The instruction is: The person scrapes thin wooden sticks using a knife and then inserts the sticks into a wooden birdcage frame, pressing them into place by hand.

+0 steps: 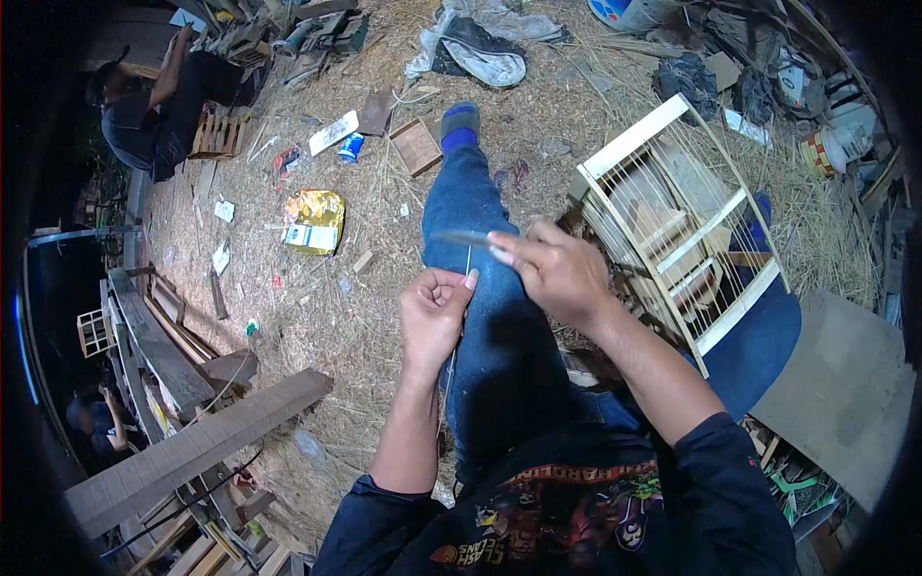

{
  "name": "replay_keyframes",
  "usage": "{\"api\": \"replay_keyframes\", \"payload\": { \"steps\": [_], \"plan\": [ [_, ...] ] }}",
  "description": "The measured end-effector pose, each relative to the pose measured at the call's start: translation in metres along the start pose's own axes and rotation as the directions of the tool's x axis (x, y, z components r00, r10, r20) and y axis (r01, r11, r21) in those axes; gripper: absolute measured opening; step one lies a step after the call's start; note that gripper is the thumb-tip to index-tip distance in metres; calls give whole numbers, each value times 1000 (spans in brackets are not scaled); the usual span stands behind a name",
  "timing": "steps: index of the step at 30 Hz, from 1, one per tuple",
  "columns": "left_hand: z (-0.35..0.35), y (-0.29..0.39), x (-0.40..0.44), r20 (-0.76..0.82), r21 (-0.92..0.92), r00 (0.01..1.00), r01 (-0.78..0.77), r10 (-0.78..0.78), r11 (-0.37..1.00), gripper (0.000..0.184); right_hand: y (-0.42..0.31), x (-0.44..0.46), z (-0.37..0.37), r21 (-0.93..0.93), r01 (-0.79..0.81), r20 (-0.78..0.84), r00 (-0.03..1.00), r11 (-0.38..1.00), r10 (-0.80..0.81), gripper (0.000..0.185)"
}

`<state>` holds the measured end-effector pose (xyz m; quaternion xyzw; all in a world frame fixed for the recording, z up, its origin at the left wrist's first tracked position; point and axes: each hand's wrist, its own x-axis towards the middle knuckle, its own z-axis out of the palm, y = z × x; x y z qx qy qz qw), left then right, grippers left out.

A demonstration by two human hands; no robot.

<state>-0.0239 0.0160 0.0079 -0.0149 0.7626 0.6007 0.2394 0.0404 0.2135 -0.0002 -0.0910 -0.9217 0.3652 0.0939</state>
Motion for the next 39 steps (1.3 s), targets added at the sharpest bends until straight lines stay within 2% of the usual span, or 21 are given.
{"api": "replay_keyframes", "payload": {
  "steps": [3,4,8,10,17,19,20,24,27,29,32,35,39],
  "plan": [
    [3,-5,2,-2,-64,999,-55,55,996,15,-2,-9,1,5,84,61,995,996,-84,25],
    [3,-2,2,-4,-52,999,-42,42,998,15,0,-5,2,34,85,9,996,996,-85,25],
    [0,-6,3,6,-13,1000,-26,26,1000,15,-3,-6,5,0,101,14,995,995,-101,24],
    [2,-5,2,-2,-2,999,-39,39,999,15,-1,-6,5,-2,49,-21,999,999,-49,24],
    [3,-4,0,-12,18,998,-67,67,998,16,-4,-8,3,-25,86,6,996,996,-85,23],
    [2,-4,1,-13,43,998,-66,66,997,16,4,-2,7,7,18,-41,999,1000,-17,24],
    [2,-4,1,-9,69,998,-67,68,995,16,2,-3,7,4,8,-14,1000,1000,-8,25],
    [1,-8,1,0,8,996,-90,90,996,16,0,-8,6,24,18,38,999,1000,-19,25],
    [2,-2,-1,-18,34,998,-54,55,998,17,2,-2,4,60,-29,5,1000,998,29,25],
    [3,-1,-2,4,-23,998,-62,62,998,18,2,-6,4,57,-25,55,998,998,22,25],
    [2,-4,0,-10,15,998,-66,66,998,18,7,-2,7,102,-49,21,999,994,47,24],
    [0,-4,0,13,-6,998,-65,65,998,17,3,-7,8,70,-11,0,1000,998,11,24],
    [1,-10,2,-11,-6,997,-80,80,997,18,-1,-3,4,81,-41,35,999,996,38,24]
  ]
}}
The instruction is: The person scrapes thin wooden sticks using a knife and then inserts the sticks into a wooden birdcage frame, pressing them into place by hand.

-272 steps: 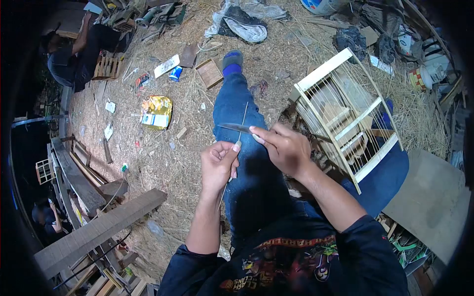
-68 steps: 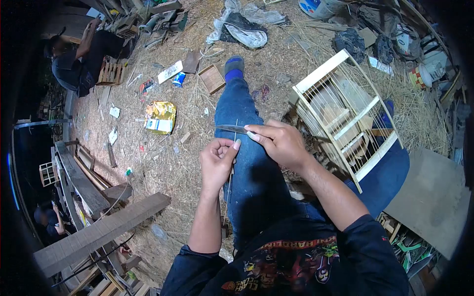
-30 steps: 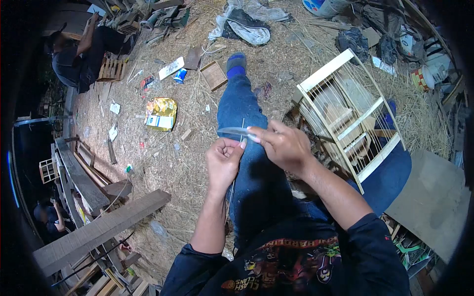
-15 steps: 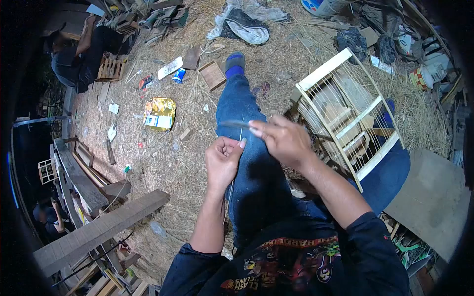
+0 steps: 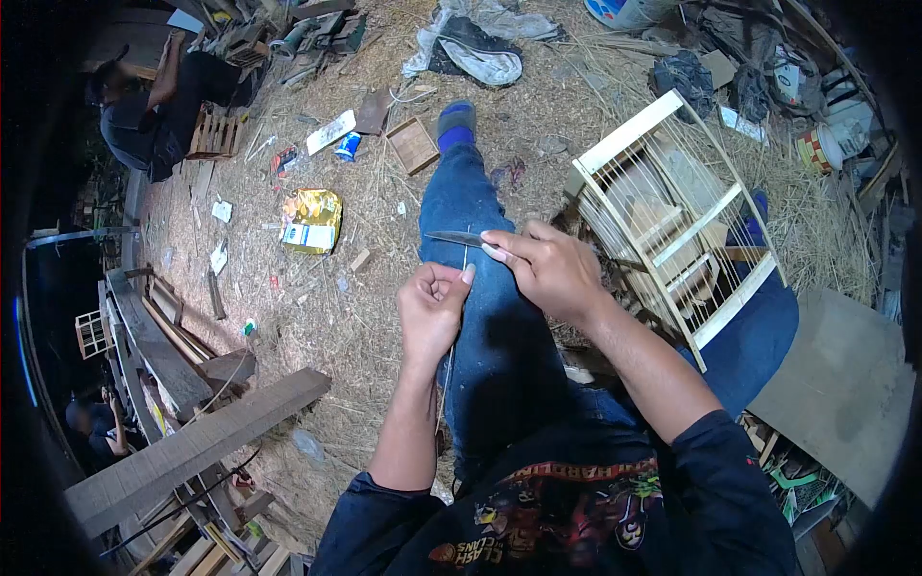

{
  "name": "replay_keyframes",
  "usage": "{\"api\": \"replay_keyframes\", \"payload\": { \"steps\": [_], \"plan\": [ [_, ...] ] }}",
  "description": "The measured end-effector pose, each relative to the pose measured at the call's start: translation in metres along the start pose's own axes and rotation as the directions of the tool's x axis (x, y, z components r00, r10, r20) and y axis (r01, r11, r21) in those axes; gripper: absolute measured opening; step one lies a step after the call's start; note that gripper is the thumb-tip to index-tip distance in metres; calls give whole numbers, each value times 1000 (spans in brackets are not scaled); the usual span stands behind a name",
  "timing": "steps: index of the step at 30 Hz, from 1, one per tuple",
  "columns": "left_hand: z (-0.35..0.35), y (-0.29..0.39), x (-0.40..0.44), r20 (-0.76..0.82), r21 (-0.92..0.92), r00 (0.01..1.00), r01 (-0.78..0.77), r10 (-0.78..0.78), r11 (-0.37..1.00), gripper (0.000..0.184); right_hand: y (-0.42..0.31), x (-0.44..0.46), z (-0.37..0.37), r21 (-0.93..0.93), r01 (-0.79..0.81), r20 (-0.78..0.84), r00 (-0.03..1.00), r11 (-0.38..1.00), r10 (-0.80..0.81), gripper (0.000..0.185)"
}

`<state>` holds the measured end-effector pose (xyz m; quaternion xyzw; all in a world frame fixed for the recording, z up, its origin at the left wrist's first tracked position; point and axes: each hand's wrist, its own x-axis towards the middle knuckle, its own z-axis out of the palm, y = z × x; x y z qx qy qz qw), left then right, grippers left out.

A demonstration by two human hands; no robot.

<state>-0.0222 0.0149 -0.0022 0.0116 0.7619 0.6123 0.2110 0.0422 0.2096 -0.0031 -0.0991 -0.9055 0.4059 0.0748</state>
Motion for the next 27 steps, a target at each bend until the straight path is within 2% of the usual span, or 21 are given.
{"api": "replay_keyframes", "payload": {
  "steps": [2,6,8,12,15,17,21,24,27],
  "plan": [
    [-2,4,1,18,14,999,31,-31,999,18,-4,2,1,-10,-11,-36,999,1000,11,23],
    [-2,-3,2,11,-1,1000,-20,20,1000,18,-9,1,3,-38,-27,-29,999,999,26,23],
    [-2,-5,3,-12,11,1000,-9,9,1000,18,-7,1,11,-44,9,-119,993,999,-14,23],
    [-2,-1,2,-2,6,1000,4,-4,1000,18,-11,2,15,-75,-9,-124,992,997,0,23],
    [-1,0,2,-3,17,1000,-3,3,1000,19,-13,7,12,-53,-42,-116,993,998,36,24],
    [-2,-2,1,13,25,1000,0,0,1000,19,-12,15,11,-73,-119,-94,989,990,112,26],
    [-2,-2,-1,3,28,1000,5,-5,1000,20,10,19,14,10,-94,-168,981,996,94,27],
    [-1,-3,0,-4,24,1000,3,-3,1000,20,-9,5,0,74,-56,-93,994,996,63,27],
    [-3,-7,2,13,26,1000,-22,21,999,20,-9,0,8,41,-18,-100,995,999,22,26]
  ]
}}
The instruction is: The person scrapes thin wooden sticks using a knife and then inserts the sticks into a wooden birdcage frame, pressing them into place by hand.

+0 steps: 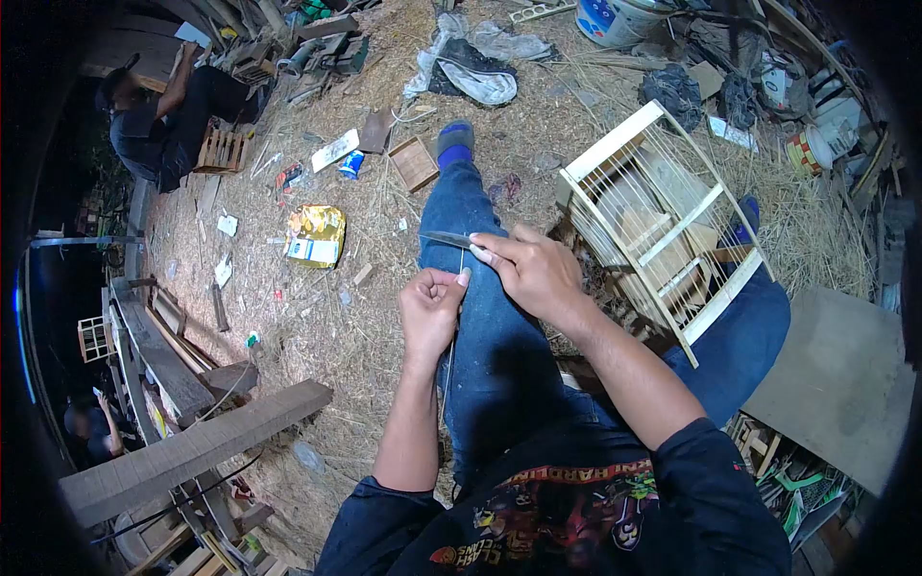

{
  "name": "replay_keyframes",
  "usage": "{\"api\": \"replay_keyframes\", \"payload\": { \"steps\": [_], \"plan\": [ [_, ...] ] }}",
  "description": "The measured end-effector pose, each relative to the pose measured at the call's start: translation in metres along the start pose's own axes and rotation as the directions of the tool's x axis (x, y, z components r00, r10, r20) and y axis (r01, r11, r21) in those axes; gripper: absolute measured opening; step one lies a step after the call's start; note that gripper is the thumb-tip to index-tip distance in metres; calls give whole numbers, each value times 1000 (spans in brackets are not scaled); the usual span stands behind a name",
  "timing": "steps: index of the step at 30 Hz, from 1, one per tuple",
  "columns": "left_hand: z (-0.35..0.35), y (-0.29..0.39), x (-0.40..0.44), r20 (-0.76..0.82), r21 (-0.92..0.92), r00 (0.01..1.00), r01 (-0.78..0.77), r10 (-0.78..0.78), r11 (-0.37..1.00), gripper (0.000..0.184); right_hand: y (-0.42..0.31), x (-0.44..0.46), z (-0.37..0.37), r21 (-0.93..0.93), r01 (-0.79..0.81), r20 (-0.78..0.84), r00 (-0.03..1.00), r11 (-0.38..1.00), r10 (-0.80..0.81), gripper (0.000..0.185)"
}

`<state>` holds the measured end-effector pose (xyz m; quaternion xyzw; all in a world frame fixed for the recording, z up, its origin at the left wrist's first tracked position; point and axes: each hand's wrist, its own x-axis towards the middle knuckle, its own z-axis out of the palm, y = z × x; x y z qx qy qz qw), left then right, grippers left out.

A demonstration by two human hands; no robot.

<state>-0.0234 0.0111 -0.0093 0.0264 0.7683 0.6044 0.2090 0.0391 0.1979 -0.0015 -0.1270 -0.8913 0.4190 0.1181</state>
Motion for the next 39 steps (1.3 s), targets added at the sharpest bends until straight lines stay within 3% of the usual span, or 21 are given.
{"api": "replay_keyframes", "payload": {
  "steps": [3,5,23,28,39],
  "plan": [
    [-2,3,0,3,5,1000,2,-2,1000,20,3,-1,4,-22,7,14,1000,1000,-6,26],
    [-4,7,-1,14,16,996,86,-87,996,20,4,-1,6,-23,2,27,1000,1000,-2,26],
    [-5,9,2,10,13,992,125,-126,992,20,-1,7,8,-68,7,0,1000,998,-7,25],
    [-6,9,-2,15,27,992,123,-123,992,21,8,22,11,-26,-111,-24,994,994,110,25],
    [-10,6,1,32,20,991,127,-127,992,21,3,-9,6,5,-11,-11,1000,1000,11,25]
  ]
}}
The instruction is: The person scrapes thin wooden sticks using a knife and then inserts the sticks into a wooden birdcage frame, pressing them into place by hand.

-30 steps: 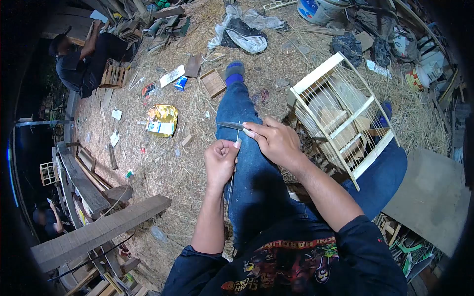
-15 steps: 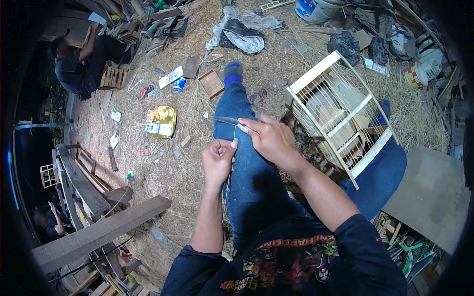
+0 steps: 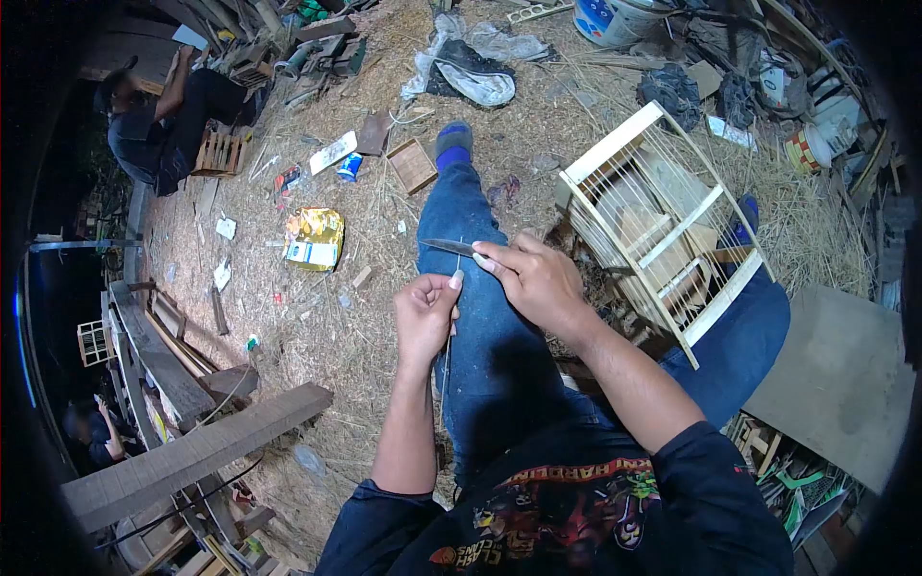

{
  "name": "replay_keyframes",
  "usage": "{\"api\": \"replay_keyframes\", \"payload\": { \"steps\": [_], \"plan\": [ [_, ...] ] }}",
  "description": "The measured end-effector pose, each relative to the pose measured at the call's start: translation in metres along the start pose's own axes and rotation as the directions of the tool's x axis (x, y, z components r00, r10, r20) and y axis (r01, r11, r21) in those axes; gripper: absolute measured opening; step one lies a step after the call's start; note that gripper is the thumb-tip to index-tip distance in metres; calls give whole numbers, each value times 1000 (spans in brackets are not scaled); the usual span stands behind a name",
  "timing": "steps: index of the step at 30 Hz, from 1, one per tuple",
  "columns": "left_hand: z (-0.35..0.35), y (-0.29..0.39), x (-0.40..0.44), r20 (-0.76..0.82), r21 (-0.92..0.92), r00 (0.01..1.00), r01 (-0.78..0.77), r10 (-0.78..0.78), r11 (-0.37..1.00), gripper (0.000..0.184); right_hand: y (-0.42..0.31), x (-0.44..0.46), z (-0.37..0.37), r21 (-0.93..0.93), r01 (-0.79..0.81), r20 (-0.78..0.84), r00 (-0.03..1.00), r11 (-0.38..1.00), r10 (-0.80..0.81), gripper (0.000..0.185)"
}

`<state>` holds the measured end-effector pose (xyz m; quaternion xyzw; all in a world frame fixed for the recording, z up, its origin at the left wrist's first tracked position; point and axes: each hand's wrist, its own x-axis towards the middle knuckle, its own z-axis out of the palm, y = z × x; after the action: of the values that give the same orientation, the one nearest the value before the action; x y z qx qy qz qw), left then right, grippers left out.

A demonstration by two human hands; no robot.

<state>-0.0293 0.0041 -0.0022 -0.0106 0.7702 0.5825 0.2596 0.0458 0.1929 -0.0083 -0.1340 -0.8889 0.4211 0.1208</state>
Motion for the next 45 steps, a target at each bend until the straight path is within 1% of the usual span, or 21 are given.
{"api": "replay_keyframes", "payload": {
  "steps": [5,7,17,20,22,23,25,26,29,31,35,45],
  "plan": [
    [-2,-1,1,17,-3,1000,-9,9,1000,23,0,3,0,-18,-4,21,1000,1000,5,24],
    [-2,2,1,17,1,1000,0,0,1000,23,1,4,0,-15,-31,65,997,999,32,27],
    [-5,-1,5,22,-28,1000,21,-20,999,24,-1,14,2,-23,-28,45,999,999,29,26],
    [-5,-1,4,12,-32,1000,14,-14,999,23,-4,18,2,-18,-56,48,997,998,56,26],
    [-5,1,3,15,-36,1000,11,-10,999,22,-4,19,3,55,-97,47,994,994,95,27],
    [-5,2,2,17,-42,1000,9,-9,999,22,0,18,6,54,-97,47,994,994,94,27],
    [-6,1,3,19,-32,1000,5,-5,999,22,7,17,10,202,-127,15,992,971,127,28],
    [-6,0,3,20,-20,1000,3,-3,1000,22,8,16,9,202,-126,17,992,971,125,28],
    [-5,4,1,9,-27,1000,8,-8,1000,22,4,8,4,155,-105,22,994,982,103,28],
    [-5,3,2,19,-35,1000,7,-6,999,22,-1,6,4,88,-28,2,1000,996,28,27],
    [-5,1,2,20,-42,1000,7,-7,999,21,-6,7,1,43,-54,53,997,998,52,27],
    [-7,-3,5,16,-48,1000,-4,5,999,21,-8,13,9,-10,-81,34,996,997,81,27]
  ]
}}
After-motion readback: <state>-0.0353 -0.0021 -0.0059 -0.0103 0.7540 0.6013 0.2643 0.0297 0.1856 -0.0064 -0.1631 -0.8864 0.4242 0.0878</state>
